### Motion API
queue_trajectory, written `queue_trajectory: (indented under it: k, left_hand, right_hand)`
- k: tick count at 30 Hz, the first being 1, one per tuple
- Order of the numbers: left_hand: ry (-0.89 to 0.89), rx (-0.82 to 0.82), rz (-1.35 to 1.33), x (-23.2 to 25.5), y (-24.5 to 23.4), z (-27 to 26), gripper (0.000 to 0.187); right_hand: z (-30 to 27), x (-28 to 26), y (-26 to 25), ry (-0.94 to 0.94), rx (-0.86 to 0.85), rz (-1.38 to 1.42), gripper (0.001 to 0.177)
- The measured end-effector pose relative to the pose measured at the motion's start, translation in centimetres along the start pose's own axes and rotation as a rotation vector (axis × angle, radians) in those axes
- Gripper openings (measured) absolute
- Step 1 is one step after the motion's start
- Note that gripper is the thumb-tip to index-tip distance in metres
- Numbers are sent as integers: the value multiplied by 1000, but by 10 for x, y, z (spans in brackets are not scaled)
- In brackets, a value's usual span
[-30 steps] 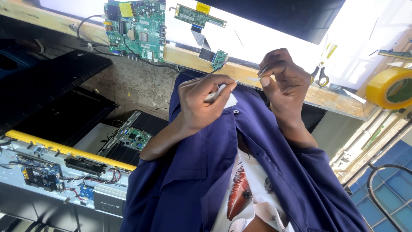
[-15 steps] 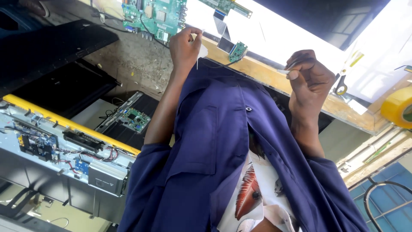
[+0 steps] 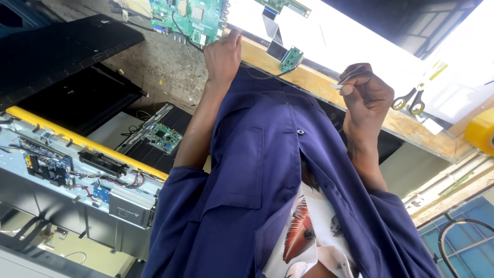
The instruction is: Repairing a television by cutting and applying adhesive tape to internal components
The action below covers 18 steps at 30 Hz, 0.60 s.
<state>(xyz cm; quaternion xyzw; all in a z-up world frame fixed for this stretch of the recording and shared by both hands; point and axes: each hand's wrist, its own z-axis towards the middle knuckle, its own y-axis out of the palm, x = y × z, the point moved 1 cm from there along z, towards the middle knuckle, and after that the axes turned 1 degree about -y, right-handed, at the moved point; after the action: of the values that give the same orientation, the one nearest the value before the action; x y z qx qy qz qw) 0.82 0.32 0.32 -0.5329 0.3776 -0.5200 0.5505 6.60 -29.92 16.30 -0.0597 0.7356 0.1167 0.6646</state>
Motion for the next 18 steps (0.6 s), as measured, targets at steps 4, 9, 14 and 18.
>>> queue_trajectory:
  k: [4, 9, 14, 18]
  left_hand:
    - [-13, 63, -125, 6, -20, 3, 16]
    - [-10, 69, -565, 69, -107, 5, 4]
    - [172, 158, -831, 113, -171, 13, 21]
    - [466, 279, -660, 117, -191, 21, 30]
  right_hand:
    - [1, -2, 7, 20, -6, 19, 17]
    - [5, 7, 15, 6, -53, 120, 23]
    - [8, 9, 30, 125, -163, 424, 30]
    - [9, 6, 34, 162, -199, 441, 27]
